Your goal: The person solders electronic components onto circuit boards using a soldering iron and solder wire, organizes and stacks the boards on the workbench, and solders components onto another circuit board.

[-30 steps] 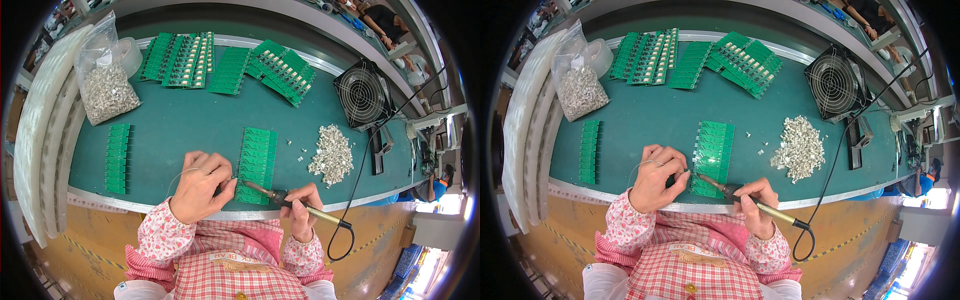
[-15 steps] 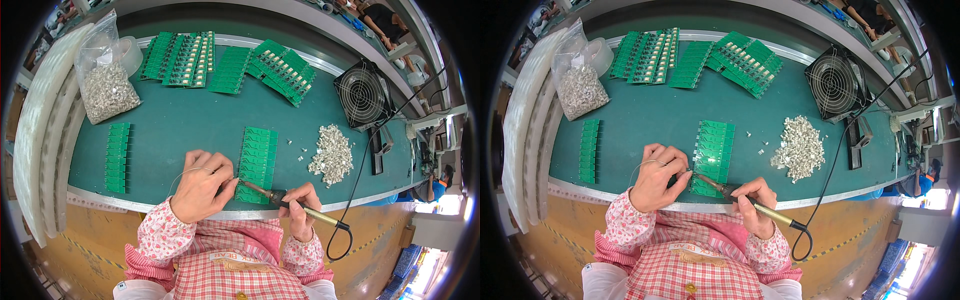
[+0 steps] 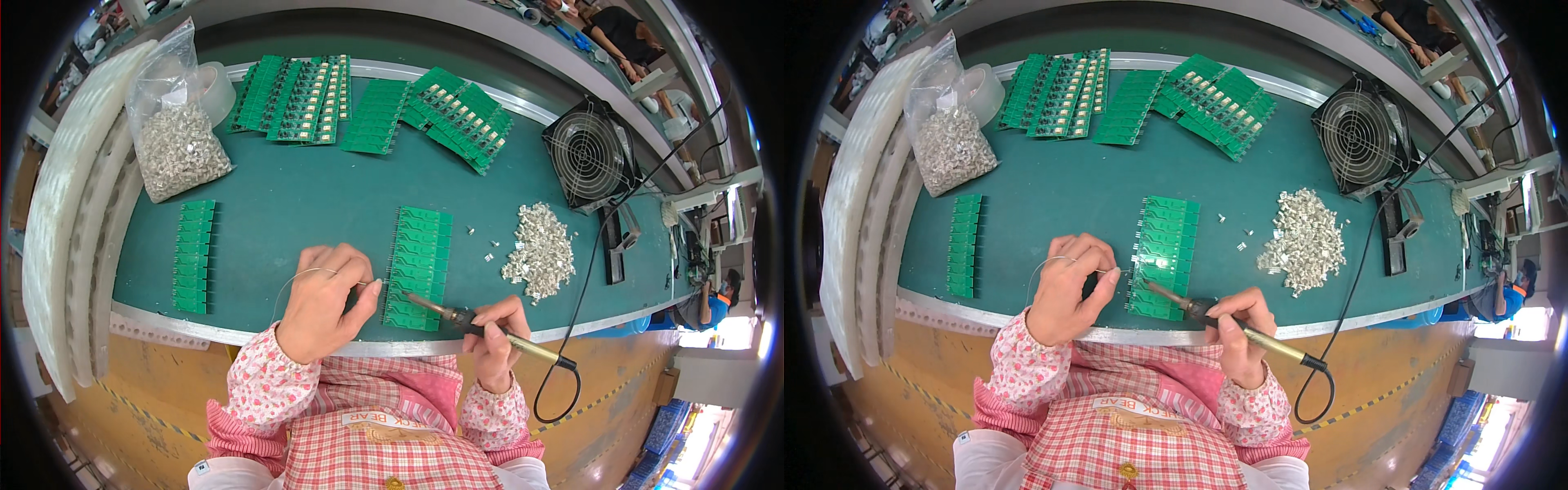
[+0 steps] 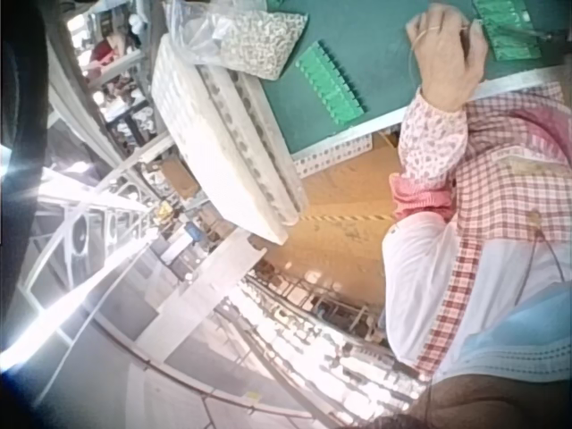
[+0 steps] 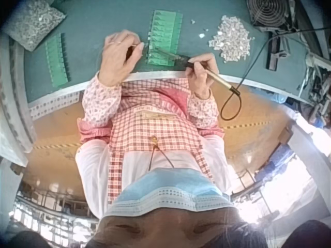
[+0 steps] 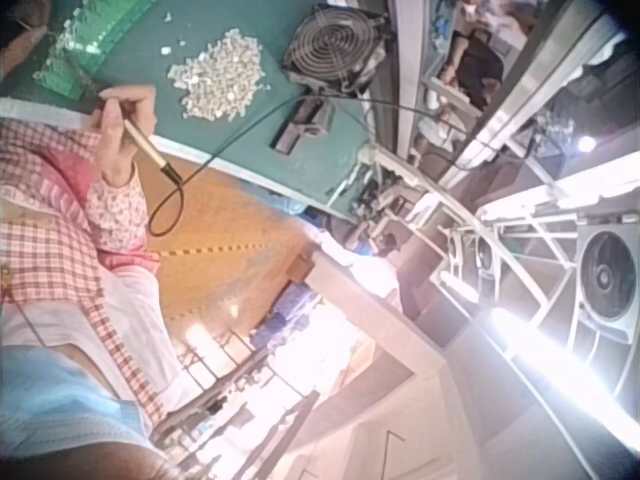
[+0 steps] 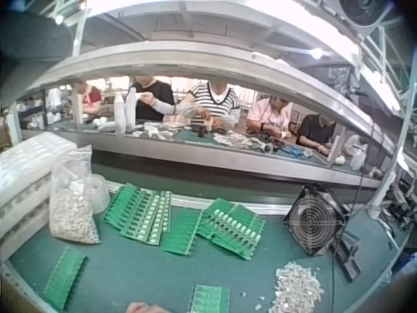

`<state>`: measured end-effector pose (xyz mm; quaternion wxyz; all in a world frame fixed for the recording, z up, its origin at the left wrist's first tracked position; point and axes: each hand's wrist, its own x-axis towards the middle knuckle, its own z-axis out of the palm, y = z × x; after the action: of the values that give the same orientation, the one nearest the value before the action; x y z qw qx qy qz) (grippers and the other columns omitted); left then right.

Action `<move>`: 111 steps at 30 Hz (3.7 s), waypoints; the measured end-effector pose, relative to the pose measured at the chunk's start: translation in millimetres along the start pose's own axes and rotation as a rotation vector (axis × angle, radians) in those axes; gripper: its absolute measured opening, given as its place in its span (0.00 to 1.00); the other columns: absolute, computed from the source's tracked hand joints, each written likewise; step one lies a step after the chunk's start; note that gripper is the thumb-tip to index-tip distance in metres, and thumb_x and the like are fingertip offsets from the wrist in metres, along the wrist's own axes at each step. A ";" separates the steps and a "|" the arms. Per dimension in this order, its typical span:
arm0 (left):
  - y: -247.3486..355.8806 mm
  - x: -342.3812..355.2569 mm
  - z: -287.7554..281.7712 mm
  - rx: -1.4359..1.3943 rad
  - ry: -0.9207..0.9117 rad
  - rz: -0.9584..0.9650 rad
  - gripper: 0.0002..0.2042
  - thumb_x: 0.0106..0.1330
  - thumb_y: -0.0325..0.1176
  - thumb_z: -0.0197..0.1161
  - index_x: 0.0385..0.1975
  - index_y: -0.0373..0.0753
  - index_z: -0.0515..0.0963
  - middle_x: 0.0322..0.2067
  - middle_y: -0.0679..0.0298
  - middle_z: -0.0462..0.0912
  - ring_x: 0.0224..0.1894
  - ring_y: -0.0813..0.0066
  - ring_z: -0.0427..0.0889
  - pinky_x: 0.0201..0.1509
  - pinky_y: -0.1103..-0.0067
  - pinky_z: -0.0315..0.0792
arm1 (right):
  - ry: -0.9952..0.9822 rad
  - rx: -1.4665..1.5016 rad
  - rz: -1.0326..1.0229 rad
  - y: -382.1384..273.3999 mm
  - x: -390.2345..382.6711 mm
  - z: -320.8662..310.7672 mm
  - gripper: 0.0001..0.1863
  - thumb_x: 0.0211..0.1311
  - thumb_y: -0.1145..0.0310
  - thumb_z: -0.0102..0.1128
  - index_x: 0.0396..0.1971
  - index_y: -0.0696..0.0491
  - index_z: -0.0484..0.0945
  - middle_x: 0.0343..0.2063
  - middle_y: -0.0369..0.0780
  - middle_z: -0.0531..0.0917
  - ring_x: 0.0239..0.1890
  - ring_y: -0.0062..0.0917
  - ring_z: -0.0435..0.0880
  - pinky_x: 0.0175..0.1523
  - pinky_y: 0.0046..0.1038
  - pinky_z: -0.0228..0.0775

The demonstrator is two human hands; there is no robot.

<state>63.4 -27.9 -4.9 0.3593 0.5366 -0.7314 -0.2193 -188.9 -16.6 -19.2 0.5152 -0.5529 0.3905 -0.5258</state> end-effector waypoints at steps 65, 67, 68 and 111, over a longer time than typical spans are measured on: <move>6.0 -10.7 3.7 0.106 -0.065 0.094 0.06 0.54 0.26 0.65 0.26 0.39 0.73 0.35 0.63 0.75 0.38 0.63 0.73 0.53 0.67 0.62 | -0.057 0.009 0.023 -2.3 -2.3 -0.1 0.10 0.62 0.69 0.56 0.30 0.61 0.72 0.21 0.41 0.79 0.17 0.17 0.76 0.22 0.19 0.68; 6.5 -10.3 3.5 0.108 -0.060 0.107 0.06 0.54 0.26 0.65 0.27 0.38 0.73 0.35 0.63 0.75 0.37 0.63 0.73 0.53 0.67 0.62 | -0.066 0.004 0.020 -1.9 -2.3 -0.2 0.10 0.62 0.69 0.57 0.30 0.61 0.73 0.21 0.40 0.79 0.17 0.17 0.76 0.22 0.19 0.68; 6.6 -10.2 3.6 0.108 -0.061 0.107 0.06 0.54 0.26 0.65 0.27 0.38 0.73 0.35 0.63 0.75 0.37 0.63 0.73 0.53 0.67 0.62 | -0.066 0.004 0.021 -2.8 -2.0 0.3 0.10 0.62 0.69 0.57 0.30 0.61 0.73 0.21 0.40 0.79 0.17 0.17 0.76 0.22 0.19 0.68; 40.5 -43.8 14.5 0.106 -0.028 0.220 0.04 0.55 0.30 0.62 0.28 0.40 0.74 0.30 0.66 0.77 0.38 0.68 0.76 0.55 0.60 0.62 | -0.266 -0.804 -0.374 -27.2 -9.6 32.3 0.20 0.44 0.68 0.76 0.41 0.42 0.85 0.26 0.35 0.71 0.24 0.26 0.75 0.25 0.27 0.69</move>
<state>34.2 25.8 1.7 0.3423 0.4684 -0.8011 -0.1471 -161.5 2.4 8.4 0.2018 -0.8325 0.3875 -0.3407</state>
